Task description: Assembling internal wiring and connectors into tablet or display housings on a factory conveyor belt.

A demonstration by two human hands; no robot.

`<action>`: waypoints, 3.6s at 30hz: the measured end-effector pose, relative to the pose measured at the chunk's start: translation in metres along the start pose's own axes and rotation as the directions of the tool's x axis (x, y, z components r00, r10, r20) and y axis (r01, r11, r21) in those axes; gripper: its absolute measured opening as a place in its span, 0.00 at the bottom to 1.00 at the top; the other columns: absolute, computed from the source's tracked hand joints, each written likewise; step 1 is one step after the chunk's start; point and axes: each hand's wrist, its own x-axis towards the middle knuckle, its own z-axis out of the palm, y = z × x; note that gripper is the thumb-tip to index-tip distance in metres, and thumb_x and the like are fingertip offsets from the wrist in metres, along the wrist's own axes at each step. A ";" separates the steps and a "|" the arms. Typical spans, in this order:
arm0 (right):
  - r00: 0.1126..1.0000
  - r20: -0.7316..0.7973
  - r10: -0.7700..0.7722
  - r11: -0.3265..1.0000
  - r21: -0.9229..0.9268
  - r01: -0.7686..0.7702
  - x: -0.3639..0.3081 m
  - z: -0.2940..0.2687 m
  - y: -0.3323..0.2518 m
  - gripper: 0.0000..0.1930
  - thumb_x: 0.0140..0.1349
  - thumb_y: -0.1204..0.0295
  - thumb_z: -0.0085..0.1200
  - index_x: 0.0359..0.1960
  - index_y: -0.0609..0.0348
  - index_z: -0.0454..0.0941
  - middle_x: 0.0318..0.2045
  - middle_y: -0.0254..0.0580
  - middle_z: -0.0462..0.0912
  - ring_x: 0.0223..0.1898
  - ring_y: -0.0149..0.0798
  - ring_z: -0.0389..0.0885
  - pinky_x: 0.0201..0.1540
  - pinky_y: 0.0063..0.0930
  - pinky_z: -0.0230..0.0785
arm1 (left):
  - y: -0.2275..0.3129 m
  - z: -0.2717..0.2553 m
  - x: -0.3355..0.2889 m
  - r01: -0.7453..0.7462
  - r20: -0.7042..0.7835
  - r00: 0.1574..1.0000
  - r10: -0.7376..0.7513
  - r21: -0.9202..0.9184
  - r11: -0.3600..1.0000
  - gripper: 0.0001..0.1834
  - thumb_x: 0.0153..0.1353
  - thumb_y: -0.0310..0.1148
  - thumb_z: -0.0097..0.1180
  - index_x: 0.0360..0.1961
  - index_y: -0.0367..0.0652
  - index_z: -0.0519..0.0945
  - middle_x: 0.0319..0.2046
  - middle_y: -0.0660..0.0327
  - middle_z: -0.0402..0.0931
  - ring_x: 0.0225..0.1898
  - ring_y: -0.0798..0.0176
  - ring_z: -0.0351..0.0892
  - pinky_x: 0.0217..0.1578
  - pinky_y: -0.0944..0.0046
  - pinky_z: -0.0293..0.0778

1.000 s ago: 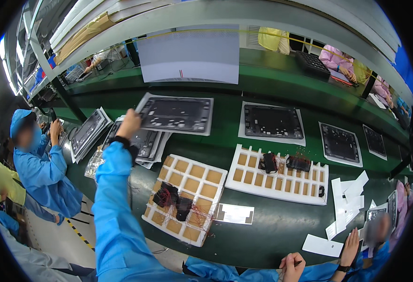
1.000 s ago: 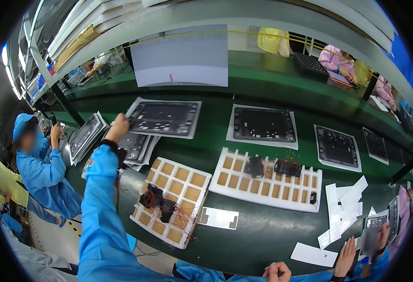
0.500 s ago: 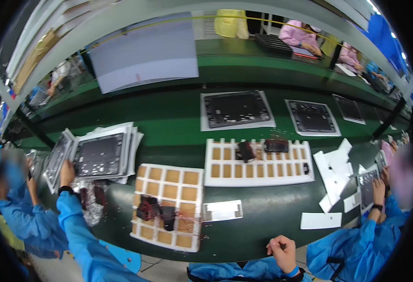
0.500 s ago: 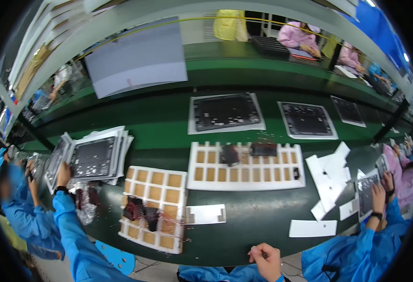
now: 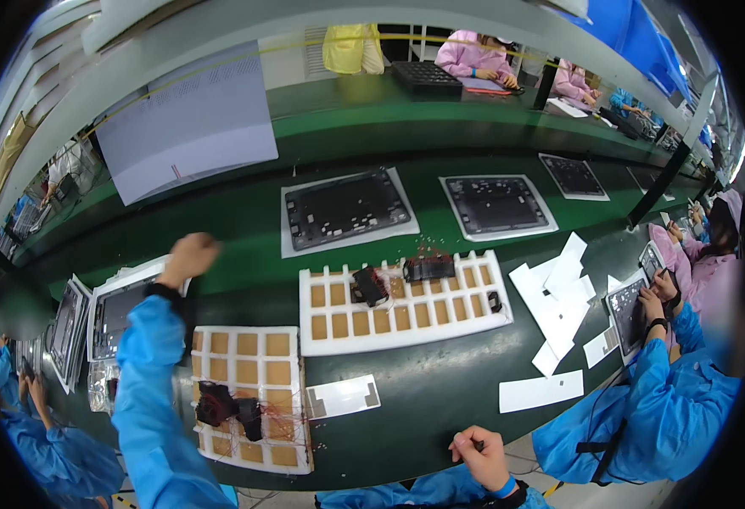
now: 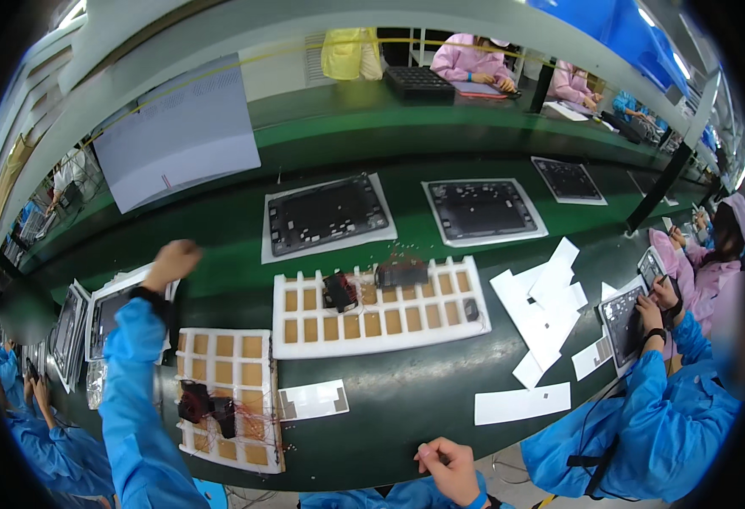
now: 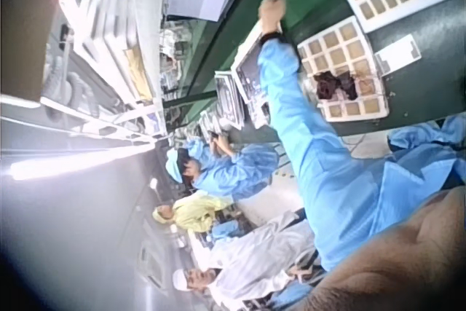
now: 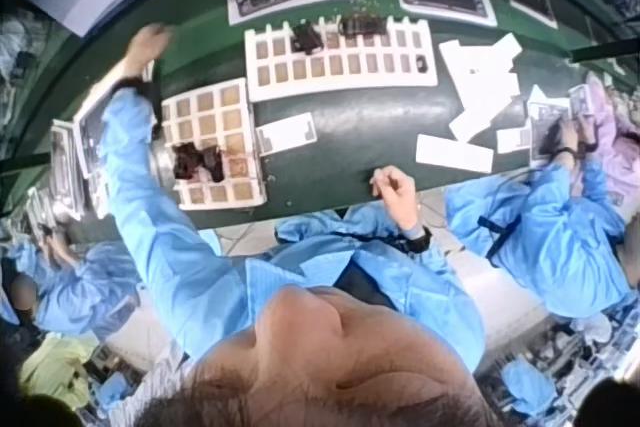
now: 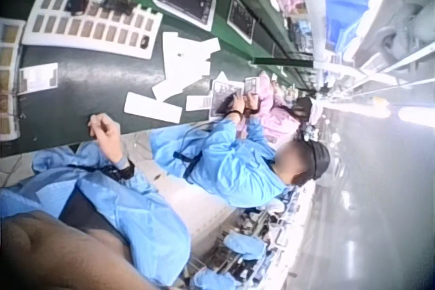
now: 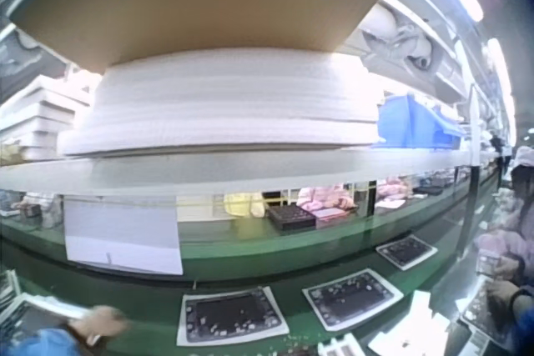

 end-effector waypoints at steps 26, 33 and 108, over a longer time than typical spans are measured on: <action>0.989 -0.137 -0.058 0.979 0.187 0.083 -0.022 -0.033 0.018 0.12 0.72 0.70 0.54 0.29 0.63 0.78 0.21 0.35 0.80 0.22 0.23 0.72 0.25 0.19 0.61 | 0.034 0.028 0.033 -0.042 -0.266 0.936 -0.230 -0.734 0.678 0.05 0.64 0.24 0.54 0.38 0.37 0.72 0.31 0.62 0.70 0.34 0.68 0.68 0.35 0.65 0.68; 0.991 -0.109 -0.076 0.984 0.155 0.092 -0.022 -0.025 0.024 0.13 0.71 0.68 0.54 0.27 0.61 0.75 0.20 0.37 0.80 0.19 0.21 0.68 0.22 0.18 0.57 | -0.084 -0.074 -0.082 0.081 -0.224 0.894 -0.388 -0.770 0.633 0.13 0.70 0.33 0.56 0.51 0.38 0.75 0.40 0.65 0.76 0.42 0.70 0.73 0.47 0.69 0.68; 0.987 -0.025 -0.158 0.877 0.457 0.152 0.027 -0.003 -0.014 0.18 0.68 0.72 0.58 0.56 0.68 0.73 0.46 0.40 0.83 0.47 0.29 0.79 0.52 0.27 0.73 | 0.296 0.015 -0.406 0.387 0.499 0.856 0.135 -0.791 0.475 0.09 0.65 0.26 0.63 0.32 0.39 0.74 0.27 0.67 0.75 0.31 0.75 0.76 0.32 0.72 0.71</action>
